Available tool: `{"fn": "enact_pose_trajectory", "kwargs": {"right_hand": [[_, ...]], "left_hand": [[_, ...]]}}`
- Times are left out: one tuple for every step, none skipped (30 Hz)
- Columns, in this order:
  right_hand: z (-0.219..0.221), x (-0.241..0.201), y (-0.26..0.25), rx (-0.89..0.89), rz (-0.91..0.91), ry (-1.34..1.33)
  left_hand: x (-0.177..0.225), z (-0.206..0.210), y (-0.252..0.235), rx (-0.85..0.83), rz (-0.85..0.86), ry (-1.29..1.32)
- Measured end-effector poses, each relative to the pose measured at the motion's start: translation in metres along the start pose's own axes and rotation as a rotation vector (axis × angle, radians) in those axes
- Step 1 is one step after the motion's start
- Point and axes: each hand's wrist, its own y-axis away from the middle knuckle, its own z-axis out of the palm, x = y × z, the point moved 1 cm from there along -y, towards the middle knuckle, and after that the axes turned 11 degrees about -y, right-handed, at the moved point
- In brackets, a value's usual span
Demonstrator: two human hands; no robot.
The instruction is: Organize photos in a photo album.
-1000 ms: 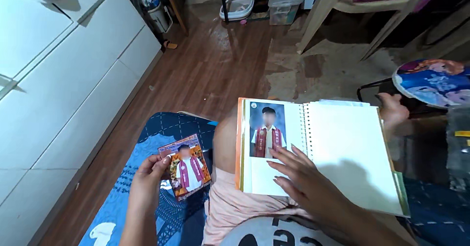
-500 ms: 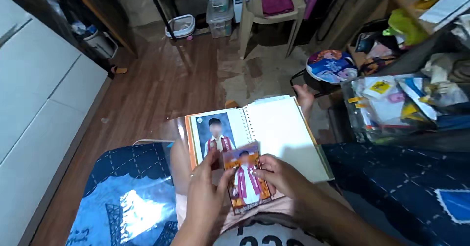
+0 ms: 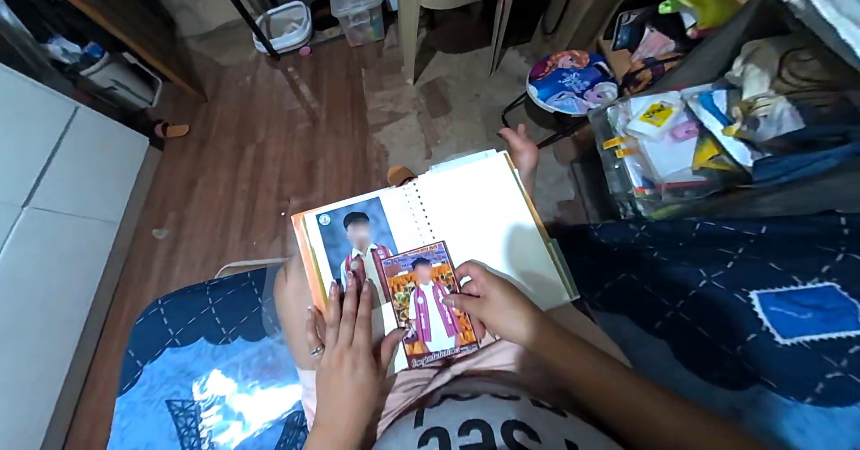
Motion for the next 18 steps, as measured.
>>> {"fn": "enact_pose_trajectory", "kwargs": {"right_hand": [[-0.0007,0.0002,-0.0003,-0.001,0.001,-0.001],[-0.0014,0.0007,-0.0006,-0.003,0.000,-0.006],[-0.0019,0.0012,-0.0006,-0.005,-0.002,-0.013],[-0.0023,0.0017,-0.0005,-0.010,-0.004,-0.021],[-0.0023,0.0020,-0.0006,-0.012,-0.007,-0.025],[-0.0021,0.0019,-0.0008,-0.014,-0.007,-0.025],[-0.0018,0.0019,-0.0011,-0.012,-0.007,-0.022],[-0.0014,0.0020,-0.0016,-0.011,-0.006,-0.020],[-0.0010,0.0020,-0.0022,-0.013,-0.006,-0.019],[-0.0008,0.0019,-0.0025,-0.014,-0.006,-0.021],[-0.0006,0.0017,-0.0026,-0.016,-0.006,-0.025],[-0.0005,0.0018,-0.0026,-0.016,-0.007,-0.029],[-0.0004,0.0023,-0.0027,-0.015,-0.010,-0.033],[-0.0005,0.0027,-0.0027,-0.014,-0.012,-0.037],[-0.0004,0.0031,-0.0026,-0.013,-0.012,-0.041],[-0.0004,0.0038,-0.0028,-0.012,-0.015,-0.042],[-0.0005,0.0044,-0.0031,-0.012,-0.020,-0.043],[-0.0004,0.0048,-0.0033,-0.010,-0.024,-0.044]], "left_hand": [[0.0001,0.0008,0.0000,0.004,0.004,0.000],[0.0002,0.0014,0.0003,0.006,0.009,0.000],[0.0001,0.0018,0.0007,0.005,0.012,0.000],[-0.0001,0.0019,0.0013,0.004,0.015,0.005],[-0.0003,0.0023,0.0019,0.008,0.016,0.016],[-0.0009,0.0031,0.0026,0.013,0.016,0.024],[-0.0016,0.0034,0.0034,0.011,0.014,0.038],[-0.0023,0.0037,0.0041,0.011,0.011,0.048],[-0.0028,0.0040,0.0048,0.012,0.009,0.056],[-0.0033,0.0044,0.0053,0.011,0.008,0.064],[-0.0036,0.0049,0.0056,0.015,0.008,0.068],[-0.0037,0.0052,0.0058,0.019,0.008,0.071],[-0.0036,0.0055,0.0057,0.022,0.007,0.075],[-0.0035,0.0058,0.0056,0.022,0.008,0.081],[-0.0034,0.0059,0.0056,0.023,0.009,0.082],[-0.0034,0.0060,0.0056,0.025,0.009,0.079],[-0.0036,0.0061,0.0058,0.024,0.009,0.071],[-0.0037,0.0063,0.0059,0.026,0.009,0.066]]}}
